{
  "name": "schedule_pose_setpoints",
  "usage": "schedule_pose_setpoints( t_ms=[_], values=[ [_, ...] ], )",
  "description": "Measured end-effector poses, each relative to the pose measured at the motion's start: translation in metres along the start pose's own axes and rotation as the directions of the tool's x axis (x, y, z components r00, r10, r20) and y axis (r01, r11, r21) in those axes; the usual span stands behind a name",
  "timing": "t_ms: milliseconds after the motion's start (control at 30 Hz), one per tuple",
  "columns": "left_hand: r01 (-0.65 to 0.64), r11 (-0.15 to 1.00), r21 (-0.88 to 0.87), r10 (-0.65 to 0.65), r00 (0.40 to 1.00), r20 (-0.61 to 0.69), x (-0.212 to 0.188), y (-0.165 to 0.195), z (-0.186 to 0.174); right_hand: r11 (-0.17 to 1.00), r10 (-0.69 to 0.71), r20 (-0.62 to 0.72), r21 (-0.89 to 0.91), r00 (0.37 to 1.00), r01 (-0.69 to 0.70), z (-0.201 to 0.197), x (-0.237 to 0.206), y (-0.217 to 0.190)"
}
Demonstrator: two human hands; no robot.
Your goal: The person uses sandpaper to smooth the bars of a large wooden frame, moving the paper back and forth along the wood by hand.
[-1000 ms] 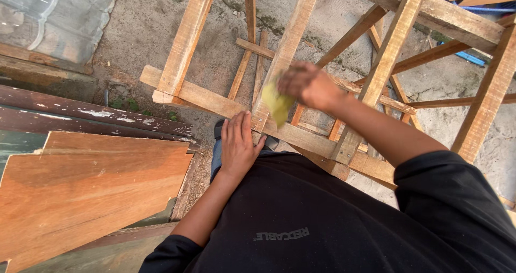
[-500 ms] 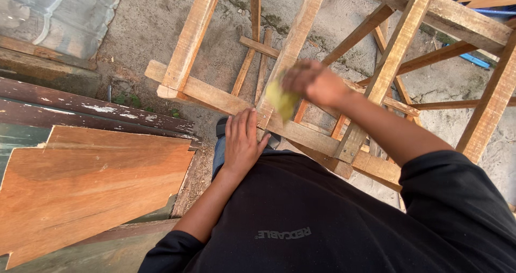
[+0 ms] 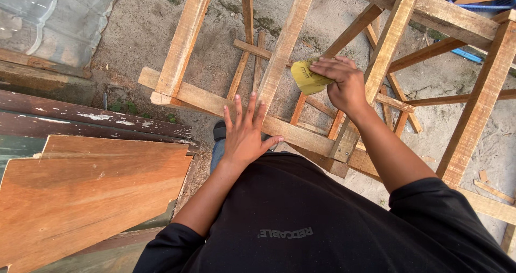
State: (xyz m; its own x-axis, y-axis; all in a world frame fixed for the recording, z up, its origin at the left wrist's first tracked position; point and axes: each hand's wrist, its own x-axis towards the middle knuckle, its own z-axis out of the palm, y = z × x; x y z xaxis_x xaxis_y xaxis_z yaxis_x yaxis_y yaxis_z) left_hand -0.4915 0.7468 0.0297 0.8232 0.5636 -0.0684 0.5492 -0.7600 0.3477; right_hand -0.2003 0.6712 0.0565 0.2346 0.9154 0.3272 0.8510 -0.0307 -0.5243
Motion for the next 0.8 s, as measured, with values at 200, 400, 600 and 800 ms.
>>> schedule_pose_setpoints(
  t_ms=[200, 400, 600, 800],
  values=[
    [-0.017, 1.000, -0.021, 0.018, 1.000, 0.015, -0.010, -0.001, 0.005, 0.821, 0.396, 0.157, 0.381, 0.905, -0.425, 0.012, -0.026, -0.001],
    [0.010, 0.999, -0.040, -0.011, 1.000, -0.016, -0.023, -0.005, 0.005, -0.025, 0.487, 0.566, 0.771, 0.666, -0.637, 0.027, -0.031, -0.024],
    [-0.011, 0.996, -0.088, 0.004, 0.996, -0.085, -0.035, -0.016, 0.000, -0.059, 0.354, 0.631, 0.752, 0.690, -0.656, 0.042, -0.025, -0.045],
    [-0.009, 0.997, -0.081, 0.000, 0.994, -0.111, -0.039, -0.051, -0.017, 0.005, 0.413, 0.628, 0.723, 0.660, -0.691, 0.074, -0.015, -0.065]
  ],
)
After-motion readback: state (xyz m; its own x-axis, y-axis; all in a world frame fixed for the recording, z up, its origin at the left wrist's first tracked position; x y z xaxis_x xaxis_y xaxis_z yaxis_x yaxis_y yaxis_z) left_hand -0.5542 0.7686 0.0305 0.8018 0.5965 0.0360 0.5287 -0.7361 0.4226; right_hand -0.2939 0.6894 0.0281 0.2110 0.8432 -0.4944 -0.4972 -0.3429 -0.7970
